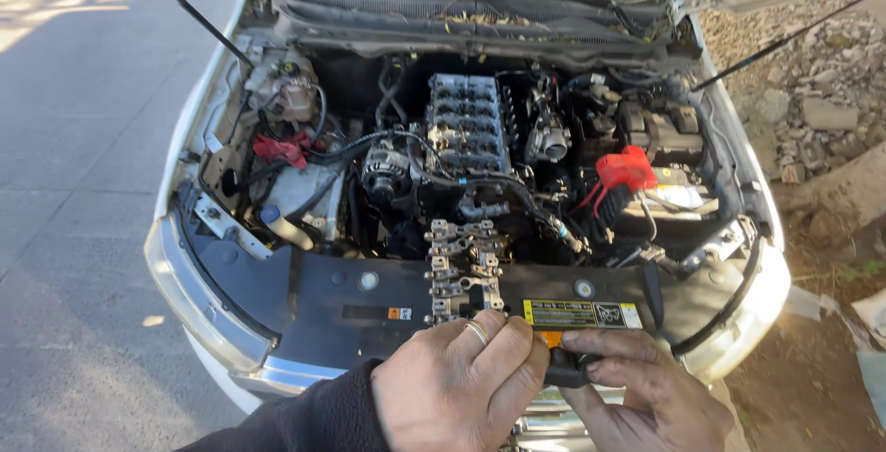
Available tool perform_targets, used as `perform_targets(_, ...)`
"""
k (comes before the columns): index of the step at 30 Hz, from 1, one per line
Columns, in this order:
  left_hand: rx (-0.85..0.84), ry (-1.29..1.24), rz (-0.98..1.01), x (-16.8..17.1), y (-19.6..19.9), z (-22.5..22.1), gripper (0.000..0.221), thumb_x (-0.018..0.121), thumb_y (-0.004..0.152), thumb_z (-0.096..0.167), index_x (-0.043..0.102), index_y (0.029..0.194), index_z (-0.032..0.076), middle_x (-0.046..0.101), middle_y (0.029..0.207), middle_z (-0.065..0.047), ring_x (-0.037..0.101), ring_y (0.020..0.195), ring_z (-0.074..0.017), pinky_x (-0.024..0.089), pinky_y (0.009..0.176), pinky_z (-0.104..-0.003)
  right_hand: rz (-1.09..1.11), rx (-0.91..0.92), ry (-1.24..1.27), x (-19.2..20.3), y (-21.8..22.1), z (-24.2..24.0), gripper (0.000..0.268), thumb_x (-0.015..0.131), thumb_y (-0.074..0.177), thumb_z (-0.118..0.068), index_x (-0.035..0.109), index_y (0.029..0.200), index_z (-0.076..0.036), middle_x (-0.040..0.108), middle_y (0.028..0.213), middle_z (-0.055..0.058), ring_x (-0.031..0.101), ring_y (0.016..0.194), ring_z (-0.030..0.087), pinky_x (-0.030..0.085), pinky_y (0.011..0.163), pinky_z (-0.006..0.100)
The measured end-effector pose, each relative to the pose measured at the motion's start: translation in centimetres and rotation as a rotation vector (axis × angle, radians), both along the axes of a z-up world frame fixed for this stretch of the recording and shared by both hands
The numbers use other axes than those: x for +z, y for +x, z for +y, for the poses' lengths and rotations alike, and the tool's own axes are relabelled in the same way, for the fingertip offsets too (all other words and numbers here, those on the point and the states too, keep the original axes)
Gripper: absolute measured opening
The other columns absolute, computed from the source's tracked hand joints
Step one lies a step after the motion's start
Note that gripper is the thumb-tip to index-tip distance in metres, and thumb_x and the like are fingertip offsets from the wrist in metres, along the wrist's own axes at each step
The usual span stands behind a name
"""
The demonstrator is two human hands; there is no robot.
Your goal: The person works on a car engine with the valve cover removed, using a ratchet to loosen bolts on the camshaft bearing caps. They then handle the long camshaft carrier assembly resting across the front bumper, working on its bolts by hand, and fit a black rubber gasket onto a component.
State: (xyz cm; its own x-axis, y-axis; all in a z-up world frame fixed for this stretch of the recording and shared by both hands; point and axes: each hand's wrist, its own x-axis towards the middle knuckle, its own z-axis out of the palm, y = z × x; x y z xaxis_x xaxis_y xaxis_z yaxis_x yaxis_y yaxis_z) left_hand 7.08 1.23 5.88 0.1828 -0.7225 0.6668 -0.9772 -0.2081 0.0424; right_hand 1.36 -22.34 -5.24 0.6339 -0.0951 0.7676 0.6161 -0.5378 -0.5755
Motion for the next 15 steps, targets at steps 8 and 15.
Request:
perform_targets(8, 0.048, 0.138, -0.071, 1.2, 1.5, 0.3, 0.023, 0.065, 0.092, 0.009, 0.067, 0.111, -0.004, 0.059, 0.105, -0.017, 0.056, 0.084, -0.0286, 0.048, 0.063, -0.036, -0.083, 0.057, -0.067, 1.7, 2.5, 0.1, 0.04, 0.089, 0.066, -0.003, 0.059, 0.09, -0.016, 0.079, 0.104, 0.009, 0.081, 0.089, 0.014, 0.066, 0.075, 0.022)
perform_targets(15, -0.034, 0.163, -0.089, 1.1, 2.3, 0.2, 0.017, 0.062, 0.091, 0.008, 0.065, 0.105, -0.002, 0.058, 0.102, -0.017, 0.053, 0.083, -0.029, 0.045, 0.059, -0.036, 0.038, 0.01, 0.023, 3.8, 2.6, 1.7, 0.033, 0.088, 0.065, -0.002, 0.06, 0.081, -0.01, 0.08, 0.093, 0.011, 0.082, 0.085, 0.018, 0.068, 0.071, 0.025)
